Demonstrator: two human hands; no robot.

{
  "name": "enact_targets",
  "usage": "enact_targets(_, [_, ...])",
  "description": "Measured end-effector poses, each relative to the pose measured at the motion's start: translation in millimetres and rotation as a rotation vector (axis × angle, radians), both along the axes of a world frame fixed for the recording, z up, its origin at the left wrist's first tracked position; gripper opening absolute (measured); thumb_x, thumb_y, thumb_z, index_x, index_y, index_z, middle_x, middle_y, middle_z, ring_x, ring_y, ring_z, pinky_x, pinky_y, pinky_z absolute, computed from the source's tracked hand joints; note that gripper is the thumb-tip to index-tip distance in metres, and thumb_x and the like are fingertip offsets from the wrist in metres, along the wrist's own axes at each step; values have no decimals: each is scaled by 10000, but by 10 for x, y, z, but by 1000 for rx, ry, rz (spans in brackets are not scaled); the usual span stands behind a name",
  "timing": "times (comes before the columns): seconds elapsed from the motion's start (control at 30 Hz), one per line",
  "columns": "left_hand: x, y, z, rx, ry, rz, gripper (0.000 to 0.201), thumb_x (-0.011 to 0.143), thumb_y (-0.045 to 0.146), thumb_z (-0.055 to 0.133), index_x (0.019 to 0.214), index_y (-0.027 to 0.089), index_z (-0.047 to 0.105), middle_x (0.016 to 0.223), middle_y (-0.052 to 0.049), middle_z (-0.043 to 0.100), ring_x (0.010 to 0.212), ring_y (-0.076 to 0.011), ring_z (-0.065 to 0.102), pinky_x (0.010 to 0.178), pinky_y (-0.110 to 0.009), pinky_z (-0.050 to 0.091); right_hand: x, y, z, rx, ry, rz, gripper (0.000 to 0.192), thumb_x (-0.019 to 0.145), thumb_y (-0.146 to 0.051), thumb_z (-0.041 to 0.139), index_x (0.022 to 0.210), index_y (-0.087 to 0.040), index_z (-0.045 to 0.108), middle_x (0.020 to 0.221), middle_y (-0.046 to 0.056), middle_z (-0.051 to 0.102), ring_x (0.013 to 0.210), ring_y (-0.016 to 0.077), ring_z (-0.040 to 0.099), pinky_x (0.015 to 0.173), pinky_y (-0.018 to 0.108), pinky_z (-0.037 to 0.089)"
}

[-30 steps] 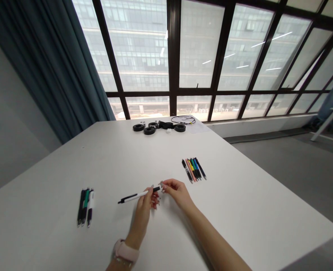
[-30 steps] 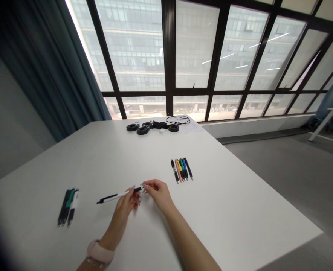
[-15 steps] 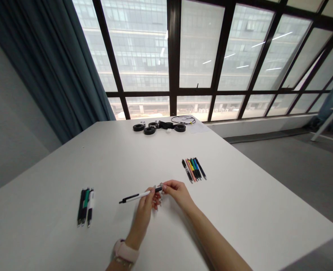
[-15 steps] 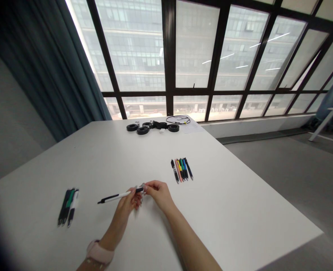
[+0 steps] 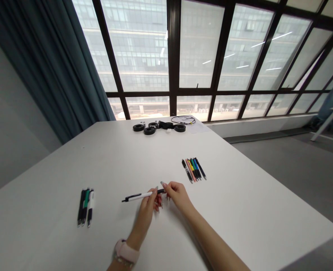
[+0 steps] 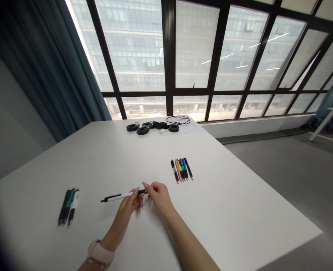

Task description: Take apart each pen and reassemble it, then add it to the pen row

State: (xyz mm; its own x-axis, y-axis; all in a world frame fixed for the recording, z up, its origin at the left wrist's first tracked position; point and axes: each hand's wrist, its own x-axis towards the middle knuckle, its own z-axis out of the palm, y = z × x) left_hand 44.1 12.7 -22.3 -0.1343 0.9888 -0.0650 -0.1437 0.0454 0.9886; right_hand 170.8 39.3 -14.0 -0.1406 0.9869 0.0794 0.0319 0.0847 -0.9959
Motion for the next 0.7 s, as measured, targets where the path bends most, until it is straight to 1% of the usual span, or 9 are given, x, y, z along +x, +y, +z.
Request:
enact_targets(0.1, [5,-15,30,0,16,-10,489,623,658,627,608,177,539,512,24,510,464,-104,464,425,-212,346,0,-6,-5,-4,-34,25,586,769,-688,495,492,-173,532,436,-32,452,440,94,396,484,234,306])
enact_targets(0.2, [8,-27,38,-3,28,-6,490,615,660,629,609,178,540,501,28,504,461,-108,462,428,-217,351,-3,-8,0,-18,-59,32,633,788,-704,446,433,-182,500,386,-39,399,401,89,367,479,241,301])
enact_targets(0.33, [3,-21,6,5,23,-1,449,649,623,627,629,182,546,519,24,525,474,-115,483,448,-224,372,-1,-4,21,-51,-7,49,662,810,-710,378,422,-189,501,387,-28,410,413,100,392,491,245,318])
enact_targets(0.43, [-2,-12,-10,-16,-22,48,429,625,591,665,641,180,546,525,28,526,468,-113,475,439,-225,364,6,2,37,-51,41,98,618,782,-696,435,448,-184,523,421,-15,461,452,108,425,512,242,339])
enact_targets(0.53, [-6,-10,-5,-23,-43,52,416,623,571,678,642,176,549,529,27,527,473,-114,475,441,-225,360,13,5,44,-69,34,131,572,741,-682,505,462,-182,523,426,-24,457,445,102,408,502,239,328])
enact_targets(0.63, [-8,-12,3,-12,-29,27,432,639,597,654,628,179,550,520,26,521,474,-113,470,437,-223,350,14,4,32,-103,-9,154,615,773,-698,446,436,-187,495,388,-36,406,403,91,367,479,242,308])
enact_targets(0.7, [-9,-12,4,1,-18,12,455,645,623,636,614,178,546,513,26,515,475,-111,467,439,-220,349,9,3,12,-108,-39,156,643,800,-706,398,438,-184,496,382,-38,391,396,89,365,480,243,313])
